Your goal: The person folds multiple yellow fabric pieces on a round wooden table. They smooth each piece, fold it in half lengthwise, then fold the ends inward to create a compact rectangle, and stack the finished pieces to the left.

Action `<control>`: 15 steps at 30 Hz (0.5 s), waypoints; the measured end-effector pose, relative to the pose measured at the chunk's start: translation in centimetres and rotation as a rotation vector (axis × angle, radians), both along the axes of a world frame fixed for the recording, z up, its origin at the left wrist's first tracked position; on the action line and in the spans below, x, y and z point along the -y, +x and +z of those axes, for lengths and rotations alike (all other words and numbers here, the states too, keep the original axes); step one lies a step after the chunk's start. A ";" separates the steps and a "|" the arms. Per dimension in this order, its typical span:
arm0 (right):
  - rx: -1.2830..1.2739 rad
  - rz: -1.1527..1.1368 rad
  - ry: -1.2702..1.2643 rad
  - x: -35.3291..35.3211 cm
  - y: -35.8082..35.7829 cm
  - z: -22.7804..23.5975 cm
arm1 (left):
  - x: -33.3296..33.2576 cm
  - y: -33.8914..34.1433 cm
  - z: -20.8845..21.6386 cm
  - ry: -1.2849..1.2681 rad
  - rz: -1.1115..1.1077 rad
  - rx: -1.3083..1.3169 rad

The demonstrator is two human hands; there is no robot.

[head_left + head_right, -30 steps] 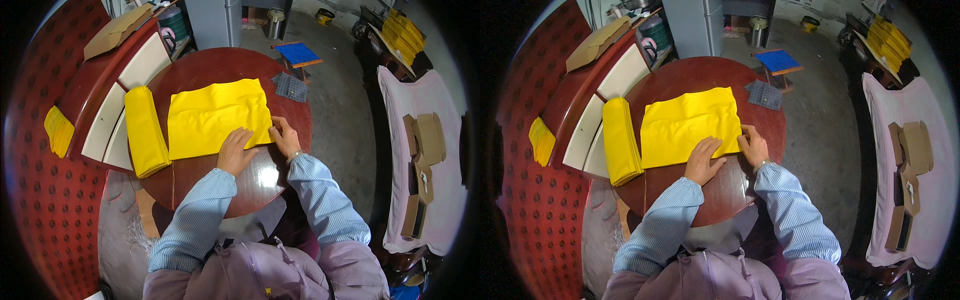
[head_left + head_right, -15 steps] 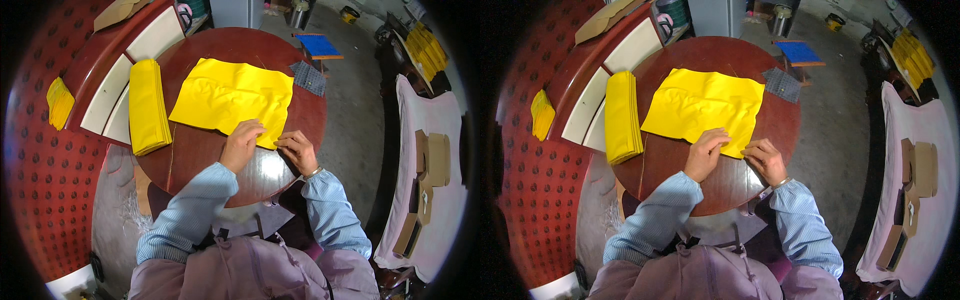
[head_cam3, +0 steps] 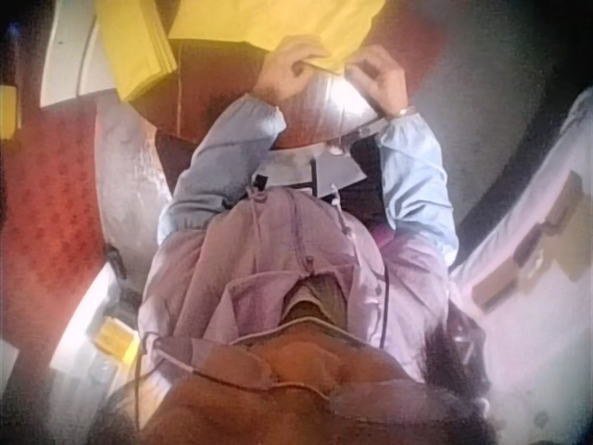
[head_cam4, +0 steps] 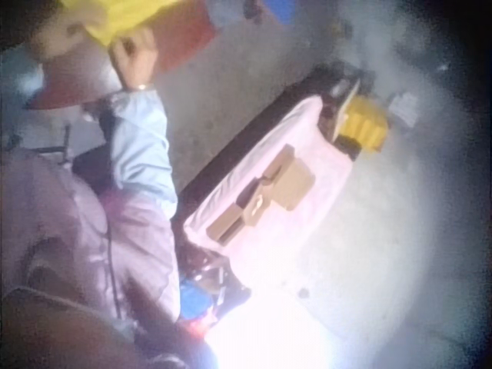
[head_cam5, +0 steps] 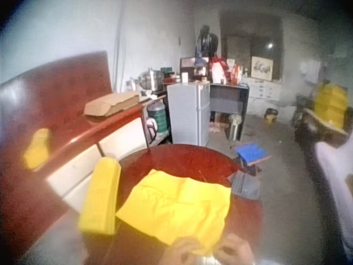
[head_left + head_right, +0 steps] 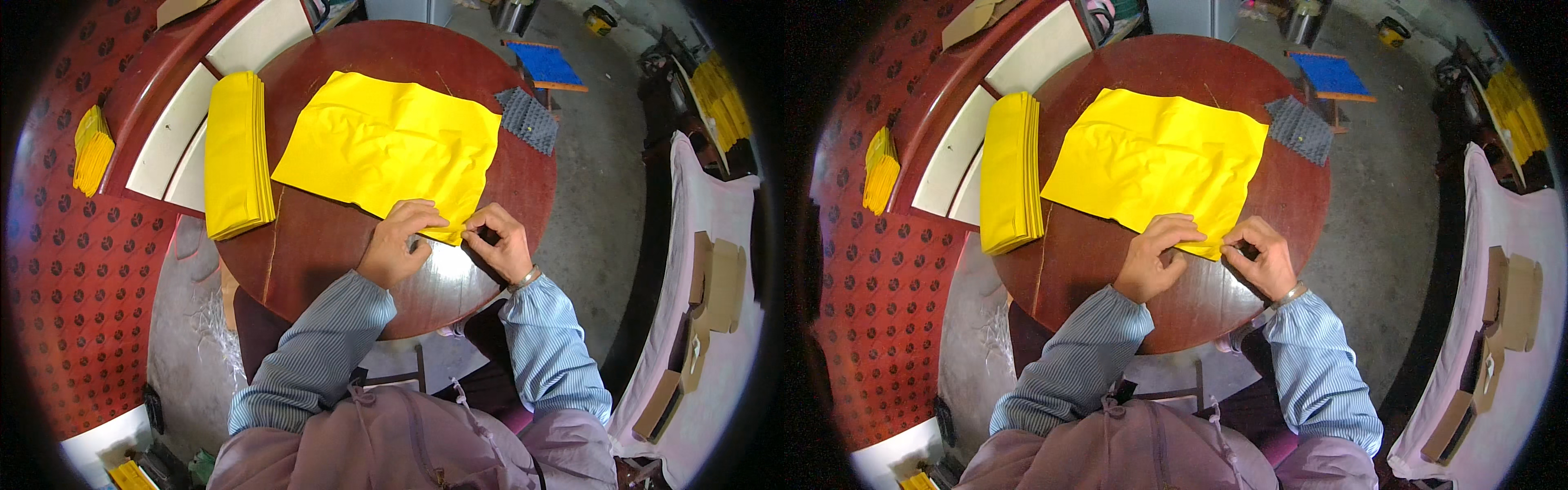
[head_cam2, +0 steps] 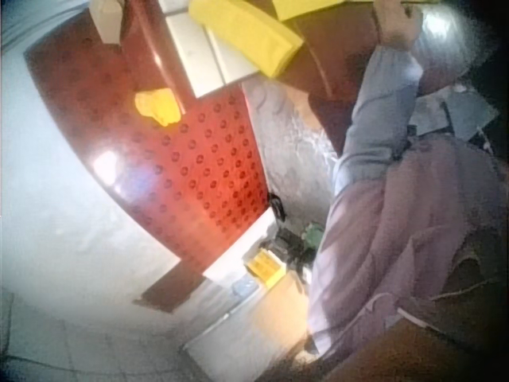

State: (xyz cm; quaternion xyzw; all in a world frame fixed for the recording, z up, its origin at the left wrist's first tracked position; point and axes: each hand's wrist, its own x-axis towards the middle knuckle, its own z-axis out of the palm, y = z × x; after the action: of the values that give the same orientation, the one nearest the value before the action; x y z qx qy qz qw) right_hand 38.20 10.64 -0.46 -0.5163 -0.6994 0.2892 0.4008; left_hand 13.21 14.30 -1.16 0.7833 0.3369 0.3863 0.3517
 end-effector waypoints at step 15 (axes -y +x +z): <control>0.046 -0.102 0.027 0.6 -0.2 -0.2 | 0.4 1.5 -0.3 -0.097 0.156 0.064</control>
State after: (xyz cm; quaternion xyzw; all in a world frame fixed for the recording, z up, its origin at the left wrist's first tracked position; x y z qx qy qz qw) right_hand 37.98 10.07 -0.63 -0.5524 -0.6849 0.2468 0.4059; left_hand 14.73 13.94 -1.44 0.7240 0.4037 0.4203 0.3689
